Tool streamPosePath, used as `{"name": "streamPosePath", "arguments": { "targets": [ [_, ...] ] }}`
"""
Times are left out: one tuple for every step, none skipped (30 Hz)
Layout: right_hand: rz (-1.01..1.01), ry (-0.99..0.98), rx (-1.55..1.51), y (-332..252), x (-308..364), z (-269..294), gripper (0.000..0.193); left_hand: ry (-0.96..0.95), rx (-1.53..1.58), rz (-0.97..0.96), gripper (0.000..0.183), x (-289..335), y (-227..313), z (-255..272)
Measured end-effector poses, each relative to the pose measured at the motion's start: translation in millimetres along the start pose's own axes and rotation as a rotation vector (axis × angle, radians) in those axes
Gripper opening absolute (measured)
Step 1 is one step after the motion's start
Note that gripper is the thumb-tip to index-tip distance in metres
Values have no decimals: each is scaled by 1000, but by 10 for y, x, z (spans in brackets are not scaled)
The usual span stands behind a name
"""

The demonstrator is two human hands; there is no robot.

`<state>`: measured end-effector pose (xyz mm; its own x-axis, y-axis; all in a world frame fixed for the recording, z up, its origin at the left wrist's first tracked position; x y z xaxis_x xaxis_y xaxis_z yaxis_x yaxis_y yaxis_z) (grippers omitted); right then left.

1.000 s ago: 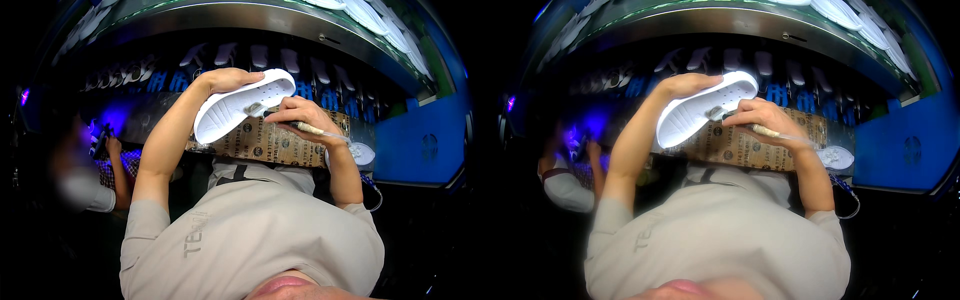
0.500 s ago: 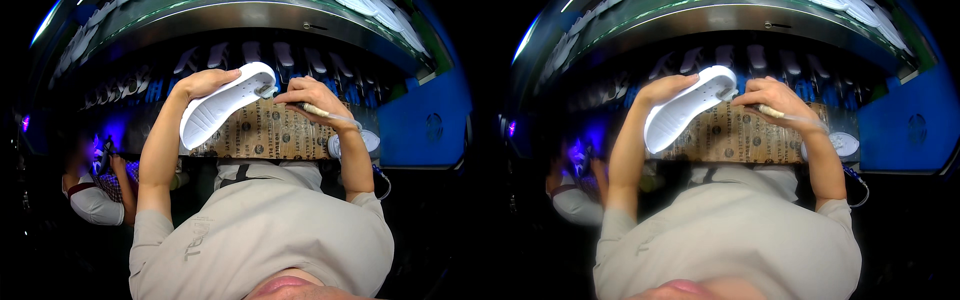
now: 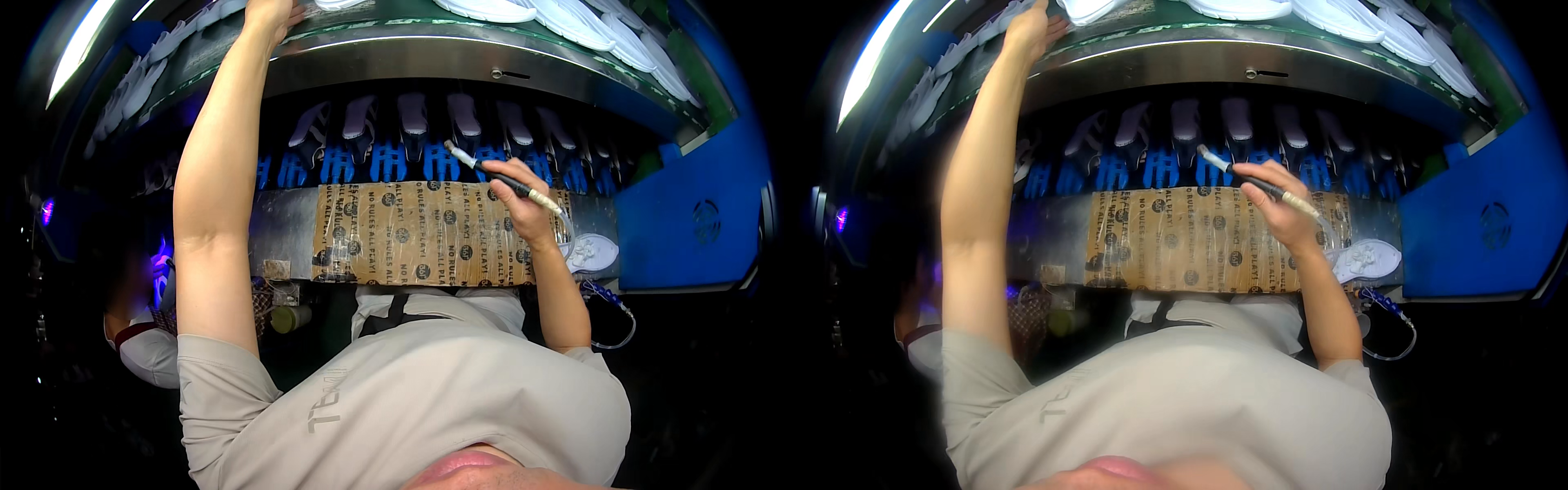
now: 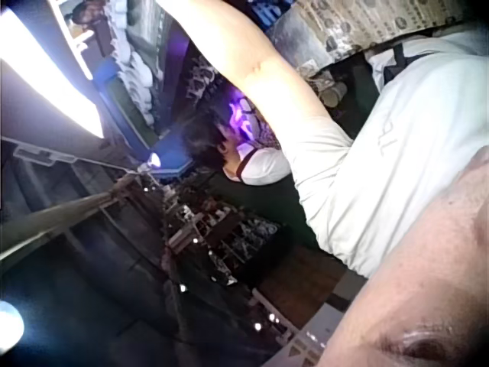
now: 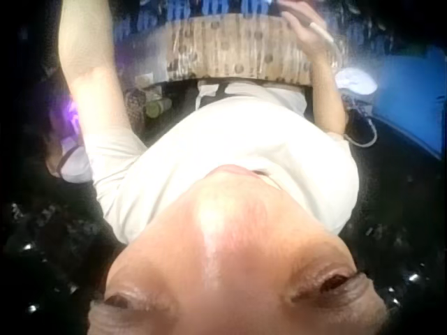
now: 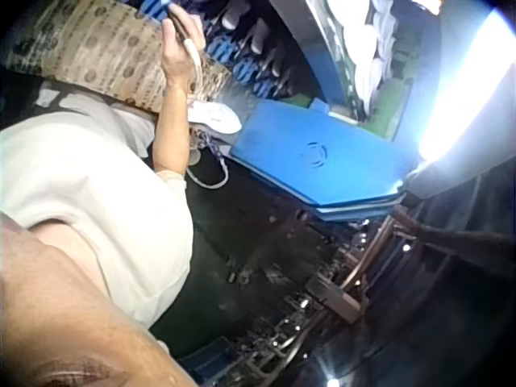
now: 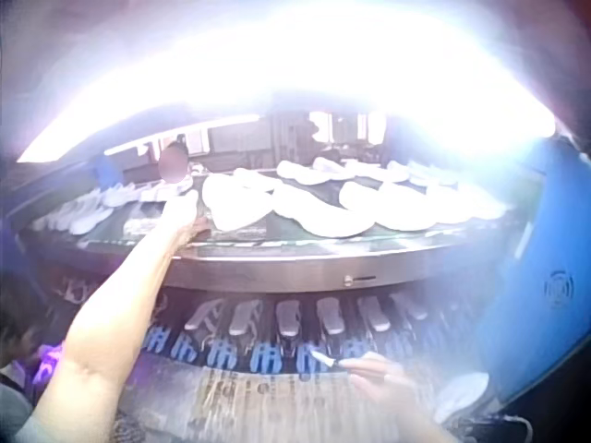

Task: The person repeatedly picks up white shoe insoles from a conveyor belt, applies glue to the underside using a brush, and places them back on the belt. The process is repeated for multiple insoles in a continuous assembly line workflow.

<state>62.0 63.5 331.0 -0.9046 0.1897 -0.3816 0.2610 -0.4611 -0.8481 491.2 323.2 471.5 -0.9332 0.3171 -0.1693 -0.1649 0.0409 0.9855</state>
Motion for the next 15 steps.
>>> {"name": "streamPosePath", "arguments": {
  "targets": [
    [29,-15,-20,101,47,-73,28,327,-593,-1,63,-159,-115,312],
    [5,-55,-26,174,61,-165,28,390,-1005,-156,61,-213,-165,708],
    [-47,-76,3,279,141,-222,28,405,-1388,-309,59,-302,-324,808],
    [-93,-44,25,465,291,-233,29,223,-1317,-156,59,-87,-165,206],
    [-98,-46,15,605,368,-297,30,211,-1355,-86,57,-136,-165,233],
    [-191,-73,26,713,460,-329,31,199,-1391,-14,56,-209,-207,279],
    [-132,-21,40,858,535,-405,31,188,-1422,58,55,-314,-241,332],
    [-181,-28,55,918,582,-453,31,145,-1445,117,62,-438,-267,444],
    [-217,-47,58,941,605,-512,31,186,-1491,136,64,-689,-395,803],
    [-230,-74,18,955,595,-582,30,248,-1547,163,66,-986,-567,1361],
    [-285,-64,11,1005,655,-613,30,263,-1491,203,71,-1118,-619,1307],
    [-308,-54,29,1067,721,-652,30,286,-1438,242,77,-1212,-616,1272],
    [-319,-51,40,1150,780,-706,30,296,-1483,236,78,-1317,-627,1395],
    [-288,-62,54,1217,818,-759,30,314,-1532,239,80,-1412,-656,1678],
    [-268,-74,62,1254,839,-775,31,307,-1562,217,83,-1510,-673,1692]
  ]
}}
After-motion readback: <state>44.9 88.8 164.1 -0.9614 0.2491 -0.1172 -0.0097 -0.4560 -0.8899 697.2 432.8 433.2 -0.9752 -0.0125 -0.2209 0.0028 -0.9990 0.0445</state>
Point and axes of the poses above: each hand's wrist, its own x-axis away from the middle knuckle, its own z-axis out of the back of the hand, y = z × x, the point moved 2 cm from there along -x, towards the middle knuckle, and after that the axes turned 5 degrees about x, right-handed, at the moved point
